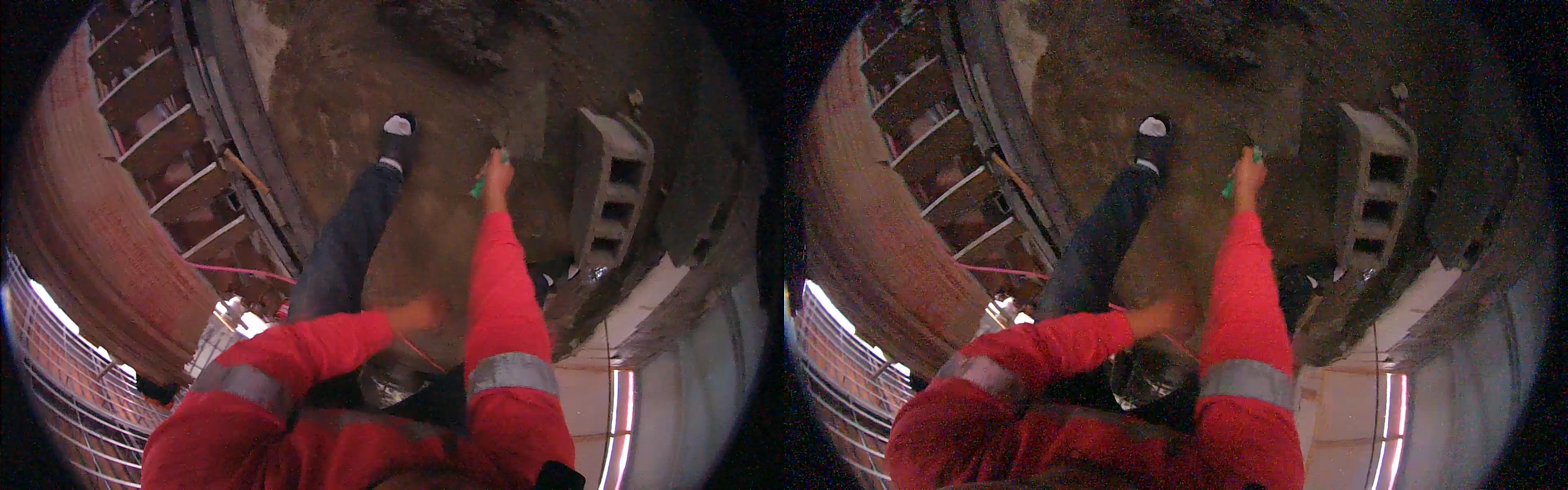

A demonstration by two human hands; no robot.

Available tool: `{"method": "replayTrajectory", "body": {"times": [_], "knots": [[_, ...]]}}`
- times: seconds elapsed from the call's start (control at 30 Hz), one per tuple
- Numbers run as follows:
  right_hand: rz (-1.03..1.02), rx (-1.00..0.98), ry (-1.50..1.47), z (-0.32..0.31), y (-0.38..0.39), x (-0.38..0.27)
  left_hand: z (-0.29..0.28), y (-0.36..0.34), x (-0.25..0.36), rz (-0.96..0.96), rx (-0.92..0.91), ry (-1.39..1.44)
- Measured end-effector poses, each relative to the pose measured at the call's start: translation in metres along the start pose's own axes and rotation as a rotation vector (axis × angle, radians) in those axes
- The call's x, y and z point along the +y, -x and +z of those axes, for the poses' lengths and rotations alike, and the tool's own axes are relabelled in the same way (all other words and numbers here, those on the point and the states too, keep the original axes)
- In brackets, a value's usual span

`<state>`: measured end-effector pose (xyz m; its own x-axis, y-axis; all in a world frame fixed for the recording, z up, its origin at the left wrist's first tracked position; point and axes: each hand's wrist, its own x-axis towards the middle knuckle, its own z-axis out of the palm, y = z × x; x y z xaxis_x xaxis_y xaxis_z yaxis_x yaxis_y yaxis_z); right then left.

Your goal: The person places a hollow concrete block onto a wall under construction. They then use a trowel to apply mortar to the joints and smooth the surface of the block.

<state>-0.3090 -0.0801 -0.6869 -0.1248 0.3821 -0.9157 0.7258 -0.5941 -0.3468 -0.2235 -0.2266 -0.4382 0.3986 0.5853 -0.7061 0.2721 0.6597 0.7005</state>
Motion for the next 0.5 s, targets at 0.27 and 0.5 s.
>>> {"method": "replayTrajectory", "body": {"times": [0.27,0.5], "knots": [[0.045,-0.01,-0.502,0.257,-0.022,-0.033,-0.023,0.082,-0.018,0.194,0.523,0.425],[-0.103,-0.431,-0.876,0.269,-0.042,-0.138,-0.008,0.086,-0.024,0.161,0.668,0.534]]}}
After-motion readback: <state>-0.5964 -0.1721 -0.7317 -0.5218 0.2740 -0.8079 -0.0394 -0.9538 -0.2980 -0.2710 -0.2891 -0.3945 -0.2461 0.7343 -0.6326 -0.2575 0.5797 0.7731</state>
